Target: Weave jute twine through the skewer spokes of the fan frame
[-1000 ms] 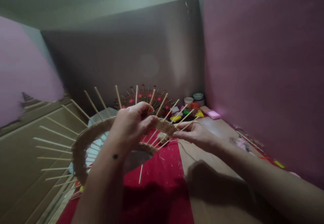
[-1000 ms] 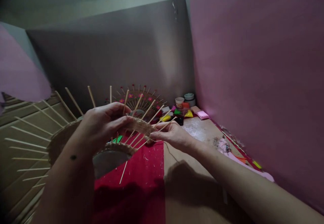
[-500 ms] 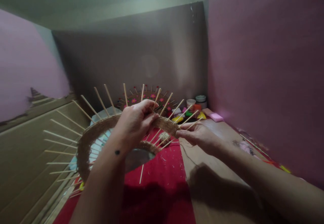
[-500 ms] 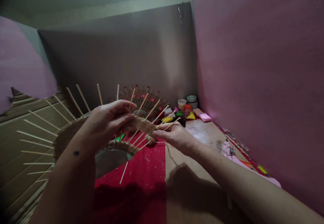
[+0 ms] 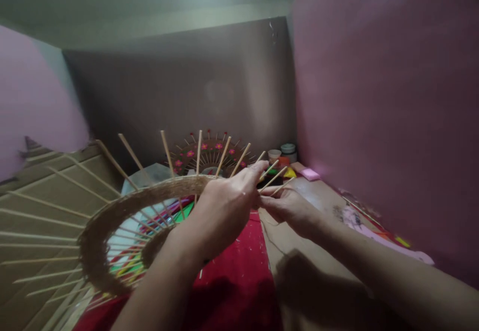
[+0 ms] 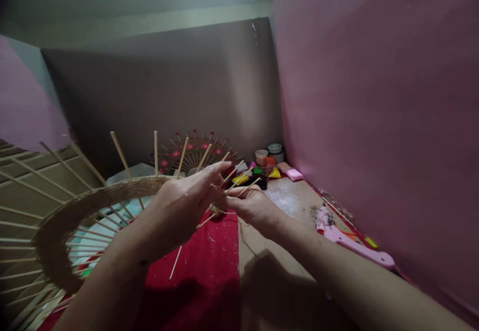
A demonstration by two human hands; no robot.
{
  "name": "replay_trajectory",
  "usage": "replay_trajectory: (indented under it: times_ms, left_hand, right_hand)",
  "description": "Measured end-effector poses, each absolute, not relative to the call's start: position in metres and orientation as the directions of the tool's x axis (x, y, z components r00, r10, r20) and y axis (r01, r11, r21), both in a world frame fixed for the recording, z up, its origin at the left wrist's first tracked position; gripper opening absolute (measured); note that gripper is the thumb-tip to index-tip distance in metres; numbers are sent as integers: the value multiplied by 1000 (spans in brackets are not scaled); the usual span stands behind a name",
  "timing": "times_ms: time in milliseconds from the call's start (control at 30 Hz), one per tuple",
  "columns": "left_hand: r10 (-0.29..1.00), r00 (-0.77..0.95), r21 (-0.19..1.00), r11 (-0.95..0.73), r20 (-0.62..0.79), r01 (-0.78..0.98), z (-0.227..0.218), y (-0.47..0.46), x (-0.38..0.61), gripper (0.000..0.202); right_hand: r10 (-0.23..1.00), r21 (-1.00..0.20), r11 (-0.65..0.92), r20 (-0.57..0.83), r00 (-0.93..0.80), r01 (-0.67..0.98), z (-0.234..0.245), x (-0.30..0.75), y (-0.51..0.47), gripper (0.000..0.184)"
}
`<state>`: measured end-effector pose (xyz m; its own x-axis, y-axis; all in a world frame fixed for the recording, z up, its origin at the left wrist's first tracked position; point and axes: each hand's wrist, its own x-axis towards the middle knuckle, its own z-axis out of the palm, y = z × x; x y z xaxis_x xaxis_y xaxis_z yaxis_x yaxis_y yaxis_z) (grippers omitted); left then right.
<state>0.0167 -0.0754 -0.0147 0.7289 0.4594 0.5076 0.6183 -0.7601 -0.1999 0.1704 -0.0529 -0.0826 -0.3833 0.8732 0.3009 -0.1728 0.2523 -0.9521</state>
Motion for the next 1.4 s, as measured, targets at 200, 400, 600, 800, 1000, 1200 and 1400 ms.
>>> replay_trajectory:
  times_ms: [200, 400, 600, 800, 1000, 1200, 1400]
  left_hand:
    - [598, 684, -259, -643, 419, 721, -18, -69, 18, 74]
    - [636, 621, -36, -685, 459, 728, -15, -63, 16, 62]
    - [695, 555, 64, -648, 457, 759, -9, -69, 20, 63]
    - [694, 523, 49, -623, 494, 781, -7, -73, 20, 67]
    - [672, 520, 12, -618, 528, 786, -6, -75, 20, 67]
    - [640, 518, -91, -576, 568, 812, -13, -69, 21, 64]
    - [618, 528, -160, -549, 583, 820, -17, -67, 21, 63]
  right_hand:
    - [857, -941, 255, 327, -399, -223, -78, 171, -54, 16]
    - [824, -926, 242, 353, -442, -290, -79, 173, -52, 15]
    - [831, -941, 243, 327, -451, -234, -78, 173, -54, 11]
    - [808, -965, 215, 263, -526, -152, -73, 190, -52, 17]
    - [810, -926, 222, 349, -471, -305, -79, 223, -25, 14]
    - [832, -856, 295, 449, -327, -425, -66, 236, -30, 6]
    - [822, -794, 351, 515, -243, -496, -56, 234, -43, 4]
